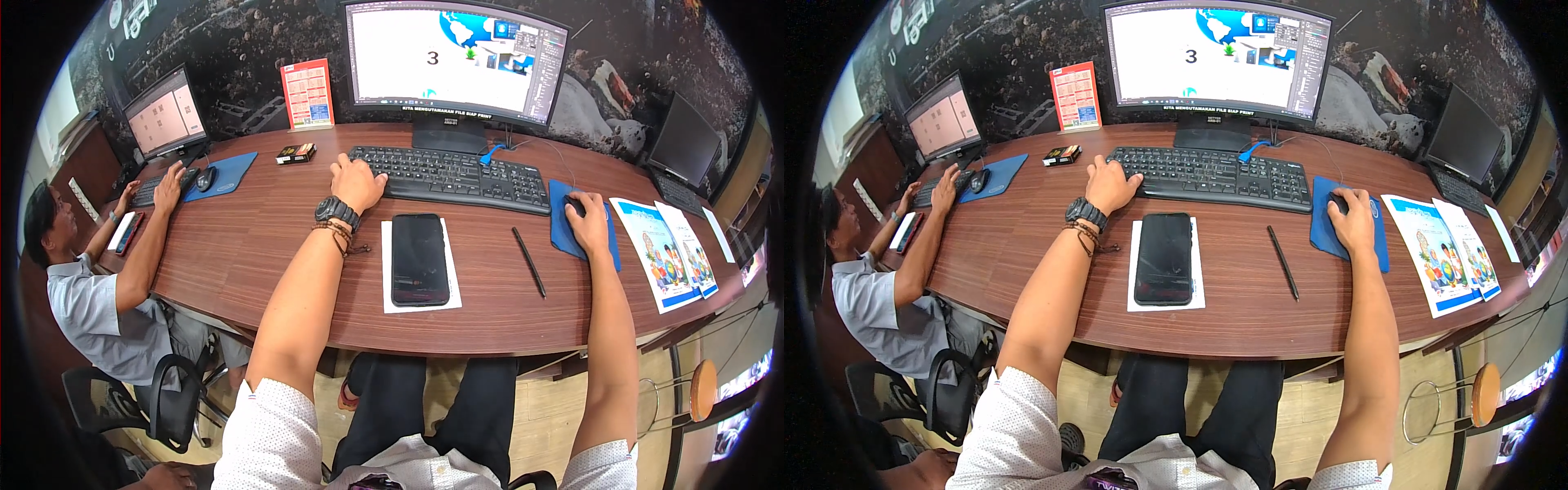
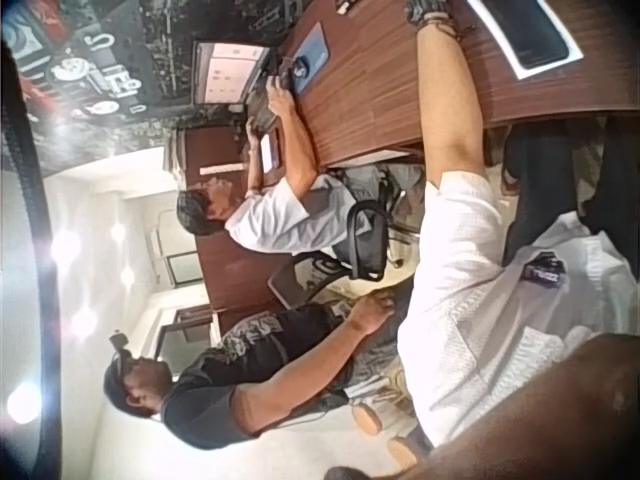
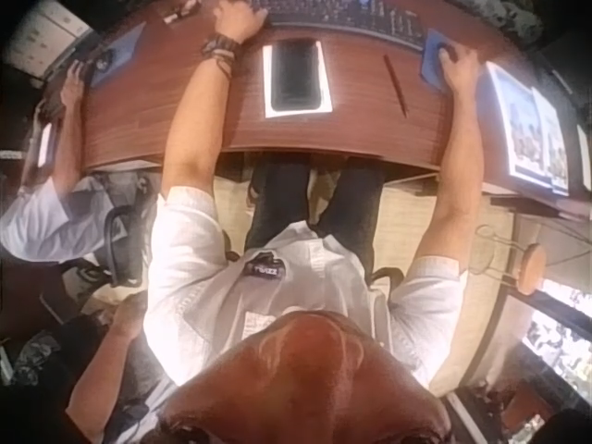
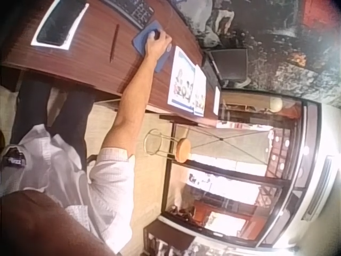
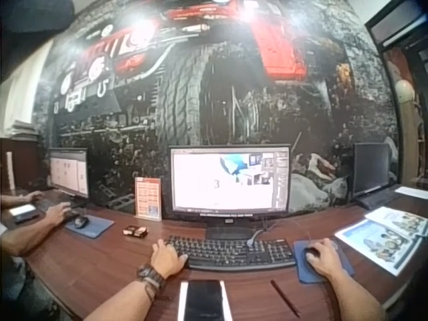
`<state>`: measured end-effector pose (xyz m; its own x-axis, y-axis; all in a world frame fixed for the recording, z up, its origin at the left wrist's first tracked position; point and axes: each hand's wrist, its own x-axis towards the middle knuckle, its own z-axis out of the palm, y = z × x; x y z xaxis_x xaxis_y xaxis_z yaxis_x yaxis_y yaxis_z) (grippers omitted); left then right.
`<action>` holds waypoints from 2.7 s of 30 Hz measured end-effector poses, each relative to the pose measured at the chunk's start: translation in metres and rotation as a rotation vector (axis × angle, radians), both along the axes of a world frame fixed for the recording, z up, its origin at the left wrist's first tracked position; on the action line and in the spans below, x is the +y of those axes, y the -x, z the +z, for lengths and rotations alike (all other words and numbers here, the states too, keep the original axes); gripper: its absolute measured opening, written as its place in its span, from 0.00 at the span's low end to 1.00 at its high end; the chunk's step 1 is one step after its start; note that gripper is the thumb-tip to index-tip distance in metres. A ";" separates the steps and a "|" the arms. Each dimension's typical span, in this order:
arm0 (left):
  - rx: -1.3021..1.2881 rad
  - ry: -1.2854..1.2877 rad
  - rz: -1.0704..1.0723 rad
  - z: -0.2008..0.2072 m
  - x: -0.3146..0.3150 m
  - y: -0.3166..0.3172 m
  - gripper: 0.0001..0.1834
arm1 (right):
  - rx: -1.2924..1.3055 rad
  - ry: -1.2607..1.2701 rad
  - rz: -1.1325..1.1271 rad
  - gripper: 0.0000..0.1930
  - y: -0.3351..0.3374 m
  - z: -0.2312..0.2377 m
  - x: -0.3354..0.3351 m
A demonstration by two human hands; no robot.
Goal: Designing or editing a graphic using a computer and software applications.
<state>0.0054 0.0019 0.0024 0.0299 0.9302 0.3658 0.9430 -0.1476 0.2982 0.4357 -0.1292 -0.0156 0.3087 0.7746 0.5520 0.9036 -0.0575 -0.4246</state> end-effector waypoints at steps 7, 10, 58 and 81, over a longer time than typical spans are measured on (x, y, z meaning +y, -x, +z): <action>-0.027 -0.042 -0.017 -0.003 0.001 0.004 0.30 | -0.014 -0.010 0.010 0.17 0.001 0.000 0.000; -0.029 -0.036 -0.021 -0.003 0.000 0.002 0.30 | -0.005 -0.010 0.004 0.17 0.002 0.000 -0.001; -0.035 -0.377 -0.281 -0.010 0.008 0.022 0.06 | 0.075 -0.097 0.078 0.18 0.012 -0.009 0.010; -0.060 0.017 -0.072 -0.004 -0.001 0.007 0.50 | 0.046 -0.056 -0.090 0.16 -0.001 0.001 -0.005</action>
<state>-0.0017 0.0009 -0.0016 0.0756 0.9326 0.3530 0.9105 -0.2089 0.3568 0.4364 -0.1347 -0.0147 0.4015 0.7108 0.5776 0.8754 -0.1125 -0.4701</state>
